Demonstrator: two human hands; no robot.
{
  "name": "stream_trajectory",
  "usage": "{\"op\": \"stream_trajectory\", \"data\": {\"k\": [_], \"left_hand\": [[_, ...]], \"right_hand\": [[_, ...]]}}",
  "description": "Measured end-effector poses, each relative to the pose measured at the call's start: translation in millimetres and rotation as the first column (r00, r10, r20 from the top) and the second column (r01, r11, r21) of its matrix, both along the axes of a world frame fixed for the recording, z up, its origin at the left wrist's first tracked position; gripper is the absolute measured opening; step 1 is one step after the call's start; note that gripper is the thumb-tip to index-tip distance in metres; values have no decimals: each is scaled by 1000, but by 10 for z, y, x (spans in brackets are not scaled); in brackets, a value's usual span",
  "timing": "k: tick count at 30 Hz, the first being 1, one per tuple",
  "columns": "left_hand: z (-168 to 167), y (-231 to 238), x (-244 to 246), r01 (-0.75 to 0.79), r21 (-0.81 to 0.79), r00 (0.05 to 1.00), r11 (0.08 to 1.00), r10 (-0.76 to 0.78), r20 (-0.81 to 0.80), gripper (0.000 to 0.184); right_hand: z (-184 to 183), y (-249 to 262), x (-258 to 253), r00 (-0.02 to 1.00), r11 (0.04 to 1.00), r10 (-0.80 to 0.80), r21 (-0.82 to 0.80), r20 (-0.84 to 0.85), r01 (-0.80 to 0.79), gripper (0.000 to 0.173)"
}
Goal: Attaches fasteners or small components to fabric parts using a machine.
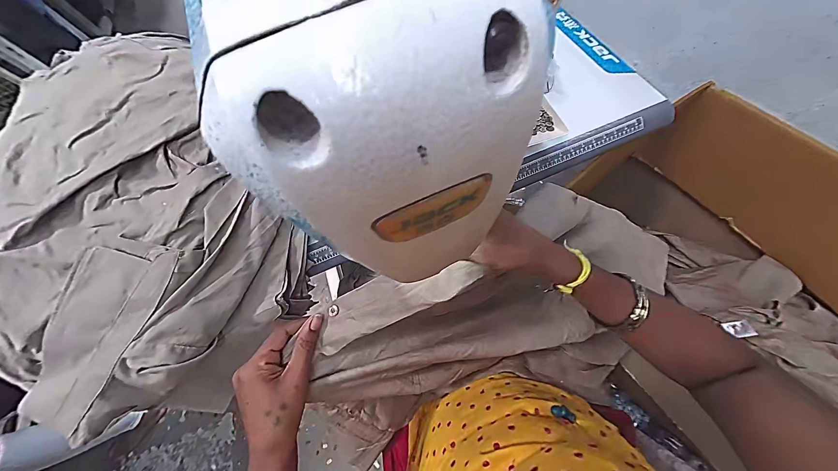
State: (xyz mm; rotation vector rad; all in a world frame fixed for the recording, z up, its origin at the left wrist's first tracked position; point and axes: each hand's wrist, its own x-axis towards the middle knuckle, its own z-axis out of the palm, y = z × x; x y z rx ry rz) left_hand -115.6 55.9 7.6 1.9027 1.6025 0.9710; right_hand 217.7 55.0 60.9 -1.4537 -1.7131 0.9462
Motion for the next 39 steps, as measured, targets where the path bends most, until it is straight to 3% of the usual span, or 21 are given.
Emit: {"op": "stream_trajectory", "data": {"k": [6,10,13,15,17,19,22,26,29,31,34,37,39], "left_hand": [[136,106,251,22,74,998,997,-18,-52,37],[21,176,368,22,97,974,995,1,-226,43],[-43,158,471,164,95,958,982,-136,-253,37],[-78,139,593,284,70,953,956,-274,-133,44],[-62,112,756,378,-37,922,925,-372,108,55],[29,104,931,391,-134,897,911,-343,280,59],[97,122,1120,317,-201,915,927,-242,323,54],[79,86,1237,238,-250,910,939,-126,394,51],[-12,89,1224,267,-191,853,945,-139,503,55],[-9,99,1219,260,-200,848,945,-124,516,55],[47,102,1251,191,-257,874,948,-45,484,41],[33,157,1255,195,-229,894,954,-77,441,35],[54,115,1222,160,-138,958,977,-121,259,28]], "right_hand": [[-87,-57,243,988,986,-143,98,54,137,14],[-200,-54,251,913,922,-258,363,316,135,12],[-337,117,569,803,866,-374,484,463,124,16],[-412,267,818,698,848,-465,500,544,175,23],[-465,427,962,634,865,-467,467,616,184,32],[-516,587,996,591,881,-447,444,672,162,42],[-644,759,995,535,877,-460,458,709,147,50],[-671,675,859,576,856,-468,506,670,107,26],[-635,509,871,694,767,-536,621,480,162,19],[-500,342,877,775,742,-551,607,311,284,17],[-301,167,882,841,787,-520,464,146,406,13],[-120,141,848,903,870,-425,309,70,385,17],[-32,123,681,913,858,-389,410,124,310,10]]}}
